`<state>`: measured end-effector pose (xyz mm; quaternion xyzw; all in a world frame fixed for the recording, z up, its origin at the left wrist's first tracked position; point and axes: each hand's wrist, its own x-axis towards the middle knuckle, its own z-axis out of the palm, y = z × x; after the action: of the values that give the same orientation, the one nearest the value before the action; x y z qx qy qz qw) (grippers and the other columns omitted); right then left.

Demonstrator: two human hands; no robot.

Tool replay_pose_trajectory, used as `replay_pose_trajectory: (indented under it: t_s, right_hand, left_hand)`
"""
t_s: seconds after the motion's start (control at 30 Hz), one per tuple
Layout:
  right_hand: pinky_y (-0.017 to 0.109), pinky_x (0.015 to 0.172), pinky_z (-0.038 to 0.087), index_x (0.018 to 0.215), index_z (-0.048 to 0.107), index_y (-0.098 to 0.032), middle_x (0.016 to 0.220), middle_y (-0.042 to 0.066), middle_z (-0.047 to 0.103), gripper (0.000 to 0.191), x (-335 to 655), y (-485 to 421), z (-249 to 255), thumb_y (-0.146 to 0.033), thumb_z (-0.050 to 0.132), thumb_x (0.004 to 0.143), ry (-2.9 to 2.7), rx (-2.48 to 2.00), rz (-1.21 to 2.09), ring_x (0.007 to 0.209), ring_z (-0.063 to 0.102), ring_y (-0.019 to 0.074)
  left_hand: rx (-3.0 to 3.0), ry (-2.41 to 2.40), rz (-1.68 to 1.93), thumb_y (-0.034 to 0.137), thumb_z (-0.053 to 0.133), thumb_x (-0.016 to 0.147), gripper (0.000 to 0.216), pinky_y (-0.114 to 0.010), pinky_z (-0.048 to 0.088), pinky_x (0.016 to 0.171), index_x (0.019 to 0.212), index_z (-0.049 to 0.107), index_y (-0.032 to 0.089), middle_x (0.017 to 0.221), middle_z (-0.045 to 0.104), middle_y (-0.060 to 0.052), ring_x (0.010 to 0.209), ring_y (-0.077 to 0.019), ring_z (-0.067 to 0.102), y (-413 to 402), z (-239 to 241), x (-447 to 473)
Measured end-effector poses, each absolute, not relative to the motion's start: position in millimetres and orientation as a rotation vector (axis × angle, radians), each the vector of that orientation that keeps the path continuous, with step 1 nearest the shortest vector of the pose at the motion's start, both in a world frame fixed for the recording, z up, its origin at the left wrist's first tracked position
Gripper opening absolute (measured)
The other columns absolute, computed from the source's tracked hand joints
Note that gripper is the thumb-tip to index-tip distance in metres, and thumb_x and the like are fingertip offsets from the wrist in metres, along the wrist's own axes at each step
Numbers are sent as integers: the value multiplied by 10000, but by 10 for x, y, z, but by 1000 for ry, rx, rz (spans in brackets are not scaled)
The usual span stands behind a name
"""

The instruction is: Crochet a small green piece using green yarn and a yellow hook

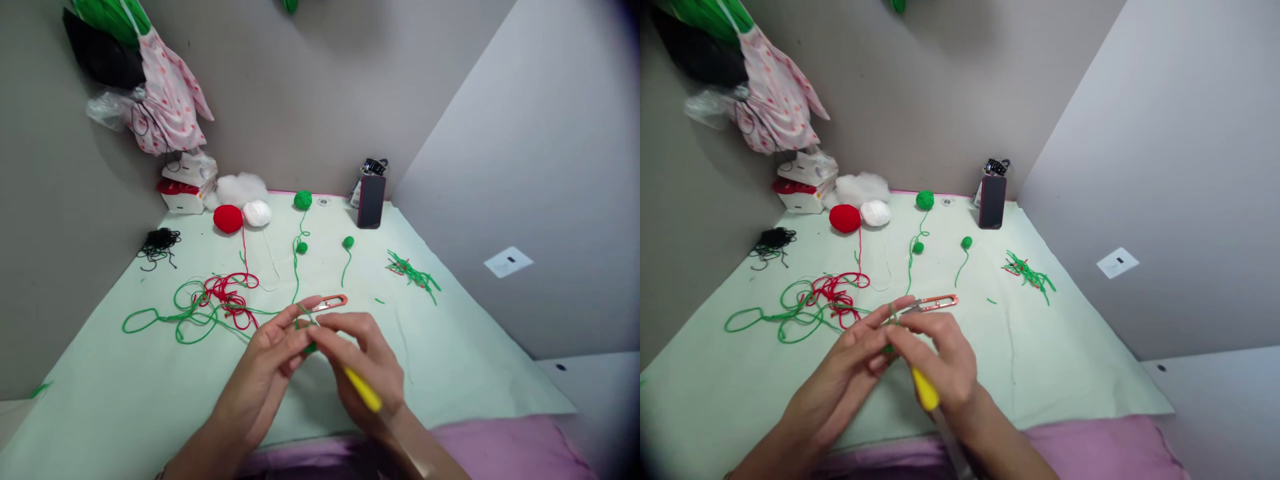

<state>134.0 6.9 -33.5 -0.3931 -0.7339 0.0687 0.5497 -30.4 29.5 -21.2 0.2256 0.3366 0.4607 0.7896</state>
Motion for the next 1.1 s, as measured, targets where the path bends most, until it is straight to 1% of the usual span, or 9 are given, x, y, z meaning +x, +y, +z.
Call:
replay_pose_trajectory:
  t_s: [0.07,0.13,0.33,0.43,0.6,0.73,0.87,1.0,1.1]
  right_hand:
    - [336,745,639,1187,818,-274,989,67,818,272,1367,101,-298,-122,638,1052,-1554,-903,384,879,760,205]
    - [323,707,613,1094,831,-277,901,43,806,189,1373,143,-261,-216,653,1071,-1389,-860,608,799,726,188]
    - [295,818,611,1005,873,-286,921,37,842,128,1316,211,-256,-315,750,1027,-1319,-868,808,889,746,174]
    - [242,696,584,987,869,-285,879,18,815,149,1328,226,-288,-362,748,1027,-1184,-874,929,738,699,127]
    - [224,676,600,952,835,-256,880,21,816,211,1339,246,-253,-407,717,1042,-1040,-812,1128,682,714,110]
    - [229,724,624,997,805,-263,915,18,819,224,1337,185,-197,-344,622,1098,-1222,-882,959,734,741,118]
    - [254,790,641,1147,763,-243,987,50,826,234,1326,101,-207,-168,545,1102,-1651,-937,437,857,770,150]
    - [311,825,657,1207,784,-237,1069,102,826,274,1315,67,-242,-92,623,1039,-1925,-930,-75,976,794,215]
    - [316,767,652,1200,797,-261,1008,85,817,278,1329,74,-236,-112,619,1047,-1762,-936,103,913,784,216]
  left_hand:
    - [425,715,958,361,1000,727,435,-240,521,826,1124,891,222,822,672,22,631,-62,443,317,-188,-321]
    - [441,733,1004,339,999,718,419,-248,515,843,1114,894,252,806,666,31,669,-81,497,319,-175,-321]
    - [743,792,1035,363,907,847,350,-335,460,1035,1195,868,352,991,771,-11,1084,-227,645,262,-186,-300]
    - [772,839,1017,401,849,895,321,-358,453,1026,1212,858,356,982,747,-11,1042,-228,631,257,-189,-341]
    - [801,878,1037,383,877,849,335,-337,462,924,1182,864,351,952,703,-12,981,-219,606,276,-200,-404]
    - [843,903,1058,386,884,843,351,-365,458,1005,1192,866,355,962,687,-17,1045,-241,621,287,-243,-435]
    - [936,995,1137,350,908,834,371,-350,423,1075,1201,864,367,903,658,13,1018,-217,617,267,-279,-409]
    - [683,884,1093,382,967,779,557,-331,470,1000,1314,813,353,908,669,16,969,-197,623,236,-233,-341]
    - [460,740,989,371,977,761,551,-333,471,970,1282,829,273,888,676,2,912,-181,611,253,-172,-336]
